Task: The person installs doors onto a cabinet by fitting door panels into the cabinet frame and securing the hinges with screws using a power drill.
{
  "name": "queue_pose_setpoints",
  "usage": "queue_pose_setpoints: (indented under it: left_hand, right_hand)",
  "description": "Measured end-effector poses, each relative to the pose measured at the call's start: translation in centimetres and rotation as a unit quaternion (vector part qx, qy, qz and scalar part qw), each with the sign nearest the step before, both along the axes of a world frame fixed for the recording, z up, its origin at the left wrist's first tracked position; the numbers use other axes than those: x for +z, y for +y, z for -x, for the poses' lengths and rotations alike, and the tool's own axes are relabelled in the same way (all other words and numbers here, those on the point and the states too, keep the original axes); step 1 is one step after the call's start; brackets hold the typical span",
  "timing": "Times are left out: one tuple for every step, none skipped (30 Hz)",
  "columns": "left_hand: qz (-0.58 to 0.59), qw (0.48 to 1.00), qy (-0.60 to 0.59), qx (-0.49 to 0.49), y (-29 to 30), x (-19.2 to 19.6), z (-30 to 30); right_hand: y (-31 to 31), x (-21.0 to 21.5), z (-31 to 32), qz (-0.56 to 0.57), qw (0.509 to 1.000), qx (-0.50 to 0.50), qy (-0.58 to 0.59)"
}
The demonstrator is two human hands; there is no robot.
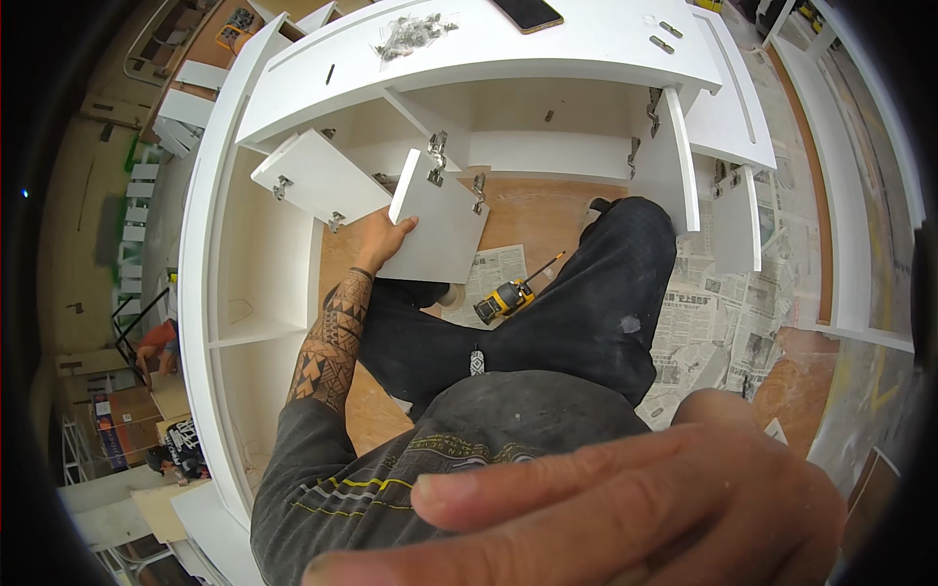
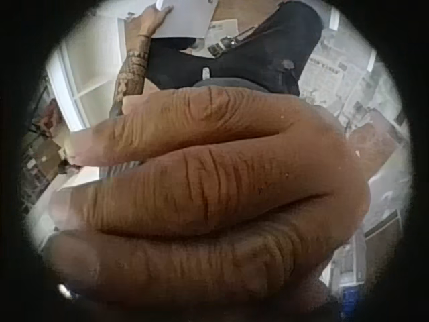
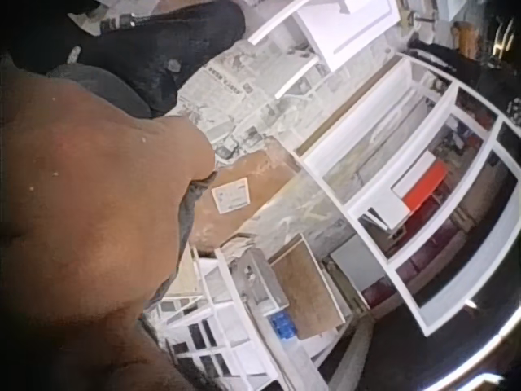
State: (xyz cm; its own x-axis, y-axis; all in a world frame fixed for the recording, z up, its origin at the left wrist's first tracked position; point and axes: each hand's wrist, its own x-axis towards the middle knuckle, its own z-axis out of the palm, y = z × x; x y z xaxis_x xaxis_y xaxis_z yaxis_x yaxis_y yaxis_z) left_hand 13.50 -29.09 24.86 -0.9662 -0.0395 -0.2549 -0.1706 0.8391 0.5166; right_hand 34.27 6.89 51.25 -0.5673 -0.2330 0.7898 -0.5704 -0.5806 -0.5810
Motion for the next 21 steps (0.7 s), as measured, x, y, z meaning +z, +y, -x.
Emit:
queue_pose_setpoints:
  left_hand:
    - [-0.026, 1.0, 0.003, -0.004, 0.5, -0.1, 0.0]
    - [-0.036, 0.999, 0.0, -0.003, 0.0, -1.3, 0.3]
    - [-0.039, 0.999, 0.025, -0.015, -1.3, -2.8, 0.4]
    - [-0.04, 0.998, 0.05, -0.025, -2.1, -3.7, 0.3]
    - [-0.045, 0.998, 0.048, -0.016, -2.9, -4.7, 0.3]
    - [-0.035, 0.998, 0.044, -0.027, -2.5, -5.4, 1.2]
    - [-0.016, 0.999, 0.042, -0.019, -3.4, -5.7, 1.1]
    - [-0.018, 0.999, 0.044, 0.002, -4.2, -6.0, 1.1]
    - [-0.004, 0.998, 0.061, -0.013, -4.2, -6.3, 1.6]
    - [0.013, 0.997, 0.076, -0.026, -4.4, -6.3, 1.4]
    - [0.01, 0.997, 0.071, -0.015, -4.4, -6.5, 1.0]
    - [0.016, 0.998, 0.064, -0.016, -3.6, -5.9, 1.4]
    - [0.021, 0.998, 0.058, -0.011, -3.1, -5.2, 1.5]
    - [0.027, 0.999, 0.042, -0.003, -2.7, -4.4, 1.3]
    - [0.024, 0.999, 0.044, 0.003, -2.3, -3.9, 1.5]
    - [0.022, 0.999, 0.034, 0.011, -2.2, -3.8, 1.3]
    - [0.018, 0.999, 0.024, 0.017, -2.1, -3.7, 1.2]
    - [0.021, 0.999, 0.025, 0.031, -2.9, -3.8, 0.8]
    - [0.027, 0.999, 0.028, 0.028, -3.3, -4.3, 0.9]
    - [0.033, 0.999, 0.029, 0.026, -3.6, -4.7, 0.7]
    - [0.031, 0.999, 0.028, 0.024, -3.3, -4.5, 0.8]
  right_hand:
    - [-0.1, 0.2, -0.1, -0.014, 1.0, -0.004, -0.001]
    - [0.0, 0.6, -0.2, -0.026, 1.0, -0.005, -0.002]
    - [0.2, 0.9, -0.1, -0.034, 0.999, -0.004, 0.001]
    - [0.7, 0.9, 0.0, -0.04, 0.999, -0.004, 0.001]
    - [1.4, 0.8, 0.0, -0.045, 0.999, -0.006, 0.003]
    - [2.1, 1.1, 0.0, -0.061, 0.998, -0.02, 0.006]
    - [3.1, 1.1, 0.4, -0.064, 0.998, -0.015, 0.011]
    - [3.9, 1.1, 0.5, -0.07, 0.997, -0.003, 0.014]
    - [5.2, 1.3, 0.2, -0.081, 0.997, -0.005, 0.015]
    - [5.8, 1.3, 0.2, -0.091, 0.996, -0.002, 0.016]
    - [6.4, 1.3, 0.4, -0.101, 0.995, 0.003, 0.016]
    - [6.9, 1.0, 0.6, -0.111, 0.994, 0.002, 0.013]
    - [7.0, 0.5, 1.0, -0.122, 0.992, 0.006, 0.008]
    - [6.8, -0.2, 1.2, -0.131, 0.991, 0.0, -0.005]
    - [6.5, -1.2, 1.2, -0.14, 0.99, -0.019, -0.033]
    - [5.4, -2.0, 1.5, -0.137, 0.982, -0.086, -0.096]
    - [4.3, -3.7, 1.7, -0.135, 0.966, -0.154, -0.158]
    - [4.4, -5.8, 3.0, -0.155, 0.952, -0.202, -0.171]
    - [5.0, -8.0, 4.0, -0.175, 0.932, -0.257, -0.184]
    - [5.7, -9.8, 4.2, -0.176, 0.934, -0.252, -0.184]
    - [6.5, -11.5, 4.0, -0.16, 0.91, -0.277, -0.262]
